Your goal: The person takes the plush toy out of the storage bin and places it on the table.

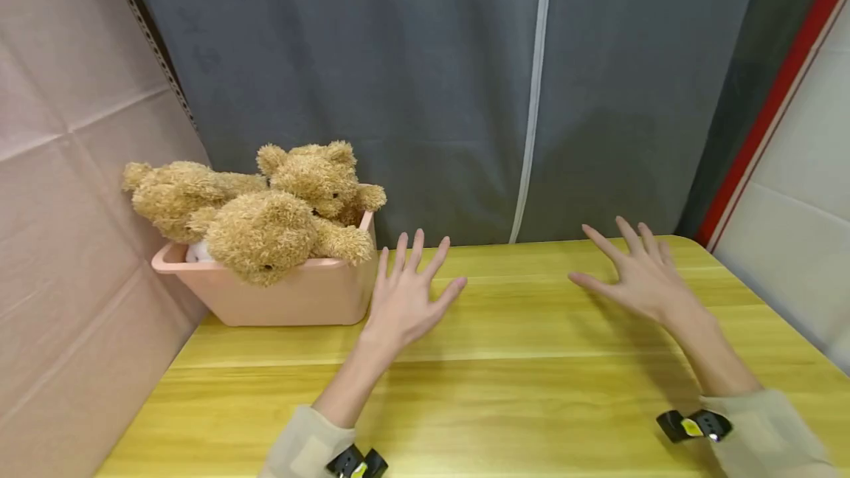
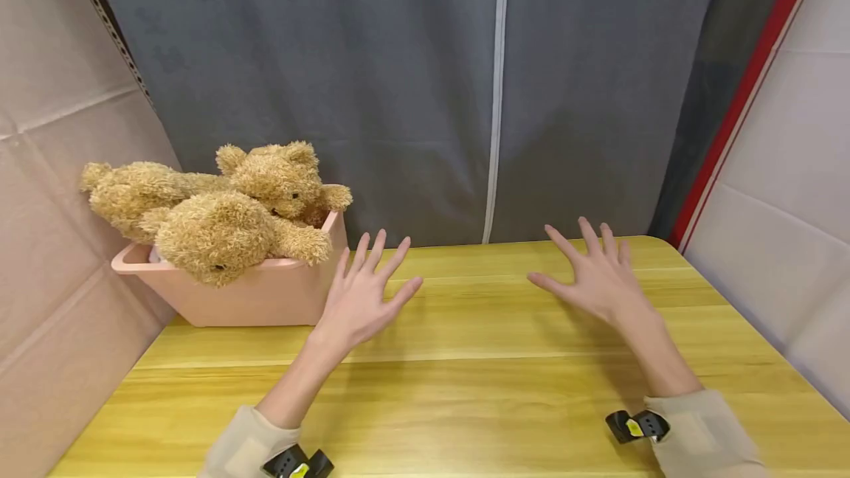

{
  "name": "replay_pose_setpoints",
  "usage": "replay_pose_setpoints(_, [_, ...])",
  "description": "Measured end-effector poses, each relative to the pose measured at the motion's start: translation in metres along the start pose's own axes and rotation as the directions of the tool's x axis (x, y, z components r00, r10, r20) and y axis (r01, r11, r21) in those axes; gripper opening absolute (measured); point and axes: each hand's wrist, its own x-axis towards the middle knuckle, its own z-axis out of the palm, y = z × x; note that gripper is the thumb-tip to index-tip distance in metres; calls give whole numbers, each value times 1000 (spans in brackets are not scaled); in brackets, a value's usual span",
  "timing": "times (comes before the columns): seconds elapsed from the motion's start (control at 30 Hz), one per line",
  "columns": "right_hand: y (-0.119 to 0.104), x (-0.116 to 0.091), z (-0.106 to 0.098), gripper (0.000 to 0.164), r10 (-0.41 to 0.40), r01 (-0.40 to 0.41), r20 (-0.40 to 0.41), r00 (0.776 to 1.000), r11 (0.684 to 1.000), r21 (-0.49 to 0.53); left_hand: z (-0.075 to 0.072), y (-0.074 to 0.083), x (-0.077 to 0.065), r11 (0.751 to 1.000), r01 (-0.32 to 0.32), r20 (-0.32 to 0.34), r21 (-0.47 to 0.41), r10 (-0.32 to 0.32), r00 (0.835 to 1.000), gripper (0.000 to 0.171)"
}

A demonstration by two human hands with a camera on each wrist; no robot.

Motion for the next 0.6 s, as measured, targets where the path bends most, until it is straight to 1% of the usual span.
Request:
replay_pose_setpoints(0.13, [-8,2,-5,84,-10,11,-22,1000,1000,10,-8,1,-1,999,-13,-32,-37,12,999,67])
replay_pose_setpoints(0.37, [-25,10,-11,82,-18,20,-44,999,999,45,-21,0,-3,993,-6,-97,-121,-5,995,64])
replay_pose_setpoints(0.6, [-44,19,-14,80,-35,42,-74,997,995,89,-32,-3,-5,988,-12,-179,-153,-16,984,61])
